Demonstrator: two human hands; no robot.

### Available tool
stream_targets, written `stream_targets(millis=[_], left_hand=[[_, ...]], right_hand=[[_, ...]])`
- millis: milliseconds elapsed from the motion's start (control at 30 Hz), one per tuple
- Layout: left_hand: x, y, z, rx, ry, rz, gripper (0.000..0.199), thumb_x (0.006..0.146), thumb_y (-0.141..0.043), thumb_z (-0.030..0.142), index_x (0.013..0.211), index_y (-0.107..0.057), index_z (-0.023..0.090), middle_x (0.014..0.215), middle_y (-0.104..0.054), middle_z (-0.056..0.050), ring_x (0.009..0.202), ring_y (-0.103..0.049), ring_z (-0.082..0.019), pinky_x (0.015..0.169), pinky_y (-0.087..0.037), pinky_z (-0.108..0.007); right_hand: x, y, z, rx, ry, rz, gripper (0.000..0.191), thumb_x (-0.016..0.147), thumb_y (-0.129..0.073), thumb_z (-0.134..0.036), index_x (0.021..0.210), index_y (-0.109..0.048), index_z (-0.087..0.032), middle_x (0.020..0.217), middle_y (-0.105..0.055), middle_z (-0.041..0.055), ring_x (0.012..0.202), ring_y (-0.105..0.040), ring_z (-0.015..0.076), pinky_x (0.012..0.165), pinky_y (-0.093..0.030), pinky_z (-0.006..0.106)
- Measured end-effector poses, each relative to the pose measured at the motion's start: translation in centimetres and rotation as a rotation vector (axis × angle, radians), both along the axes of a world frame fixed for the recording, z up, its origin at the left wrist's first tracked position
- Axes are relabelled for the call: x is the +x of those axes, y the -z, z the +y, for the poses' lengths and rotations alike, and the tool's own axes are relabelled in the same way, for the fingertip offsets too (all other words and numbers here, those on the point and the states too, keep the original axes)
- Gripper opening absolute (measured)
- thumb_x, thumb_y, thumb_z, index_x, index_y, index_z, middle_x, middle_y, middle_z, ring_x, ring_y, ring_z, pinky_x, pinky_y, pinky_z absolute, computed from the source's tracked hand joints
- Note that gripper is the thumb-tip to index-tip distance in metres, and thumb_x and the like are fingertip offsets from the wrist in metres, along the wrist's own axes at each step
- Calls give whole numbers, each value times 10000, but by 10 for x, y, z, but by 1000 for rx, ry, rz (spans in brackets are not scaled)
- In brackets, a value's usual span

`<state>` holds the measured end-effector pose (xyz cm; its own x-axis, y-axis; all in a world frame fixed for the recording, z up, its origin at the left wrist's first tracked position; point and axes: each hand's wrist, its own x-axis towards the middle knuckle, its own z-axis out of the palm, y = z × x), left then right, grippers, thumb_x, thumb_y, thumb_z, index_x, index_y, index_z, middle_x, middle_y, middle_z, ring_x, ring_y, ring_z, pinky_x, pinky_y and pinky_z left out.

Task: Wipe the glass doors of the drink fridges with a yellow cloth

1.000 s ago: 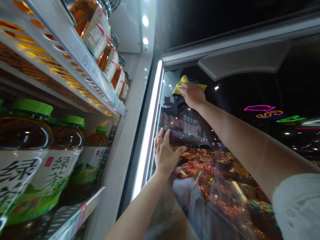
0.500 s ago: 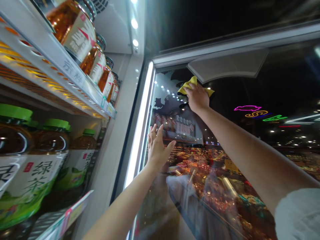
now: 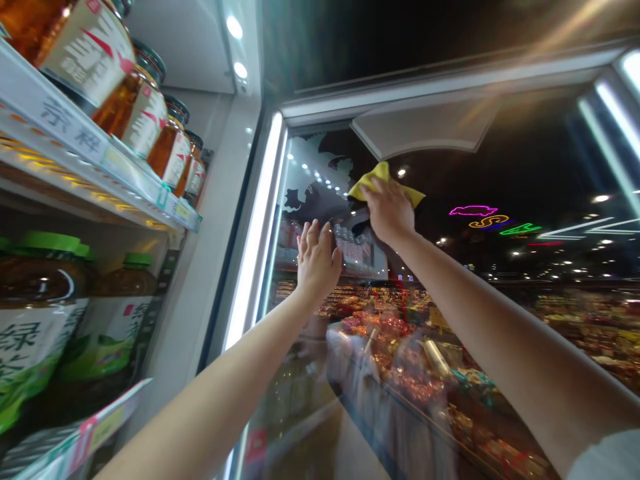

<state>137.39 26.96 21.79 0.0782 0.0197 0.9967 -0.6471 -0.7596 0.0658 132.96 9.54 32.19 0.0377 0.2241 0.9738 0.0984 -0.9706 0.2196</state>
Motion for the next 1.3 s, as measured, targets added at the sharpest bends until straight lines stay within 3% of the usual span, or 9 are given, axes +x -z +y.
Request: stream_targets(millis=[133, 367, 567, 700, 833, 967, 1067, 1200, 1300], left_hand=[[-1, -16, -11, 50, 4, -48, 580, 973, -476, 279, 1540, -435, 159, 1673, -370, -174, 1599, -235, -341, 1303, -191, -609], [-10, -45, -38, 33, -3, 17, 593, 968, -441, 242, 1556, -434, 162, 1691, -348, -147, 1607, -217, -318, 1315, -172, -578], [-15, -51, -61, 31, -11, -24, 608, 966, -438, 257, 1569, -424, 177, 1711, -313, -132, 1613, -198, -322, 1312, -140, -611], [-21, -56, -66, 85, -26, -39, 615, 968, -433, 262, 1575, -415, 163, 1716, -310, -109, 1618, -183, -293, 1323, -121, -573], [-27, -63, -78, 129, -44, -34, 618, 967, -442, 274, 1572, -417, 153, 1712, -320, -104, 1617, -190, -278, 1326, -102, -561], [-31, -62, -86, 124, -55, -39, 617, 960, -455, 283, 1566, -428, 171, 1712, -324, -94, 1615, -198, -283, 1322, -106, -574], [-33, -60, -85, 120, -56, -43, 601, 965, -447, 292, 1556, -445, 189, 1704, -340, -98, 1610, -215, -297, 1317, -133, -588], [-36, -65, -86, 169, -70, -51, 592, 964, -450, 293, 1549, -460, 203, 1696, -361, -87, 1606, -230, -294, 1326, -133, -559], [-37, -69, -98, 173, -70, -52, 590, 967, -444, 289, 1553, -455, 217, 1695, -367, -68, 1607, -231, -276, 1329, -137, -537]], right_hand=[[-5, 12, -26, -229, 6, 50, 492, 1038, -406, -186, 1470, -586, -335, 1622, -477, -12, 1510, -387, 288, 1229, -380, 506], [-13, -31, -85, 91, 20, -146, 475, 989, -465, -199, 1433, -616, -280, 1580, -515, 61, 1467, -409, 407, 1142, -423, 660], [-20, 0, -99, -284, 36, 19, 452, 1022, -467, -254, 1438, -607, -361, 1576, -531, -38, 1471, -438, 308, 1200, -420, 561], [-31, -17, -124, -63, 62, -48, 469, 1000, -491, -205, 1447, -609, -289, 1585, -524, 7, 1456, -441, 348, 1181, -425, 583], [-23, -43, -101, 58, 53, -84, 462, 1000, -487, -201, 1437, -617, -273, 1608, -493, 33, 1488, -386, 379, 1205, -382, 591], [-19, -27, -85, -194, 31, 5, 476, 1020, -452, -203, 1461, -593, -313, 1618, -485, -21, 1513, -380, 322, 1242, -354, 538], [-32, -12, -120, -328, 33, 58, 464, 1030, -447, -245, 1459, -584, -355, 1608, -496, -54, 1507, -397, 296, 1228, -376, 549], [-50, -25, -180, -106, 46, -52, 461, 1022, -445, -261, 1459, -585, -310, 1594, -517, -9, 1463, -444, 331, 1186, -403, 594], [-47, -40, -183, 48, 34, -128, 472, 1016, -442, -267, 1469, -578, -277, 1605, -502, 41, 1499, -382, 381, 1178, -376, 661]])
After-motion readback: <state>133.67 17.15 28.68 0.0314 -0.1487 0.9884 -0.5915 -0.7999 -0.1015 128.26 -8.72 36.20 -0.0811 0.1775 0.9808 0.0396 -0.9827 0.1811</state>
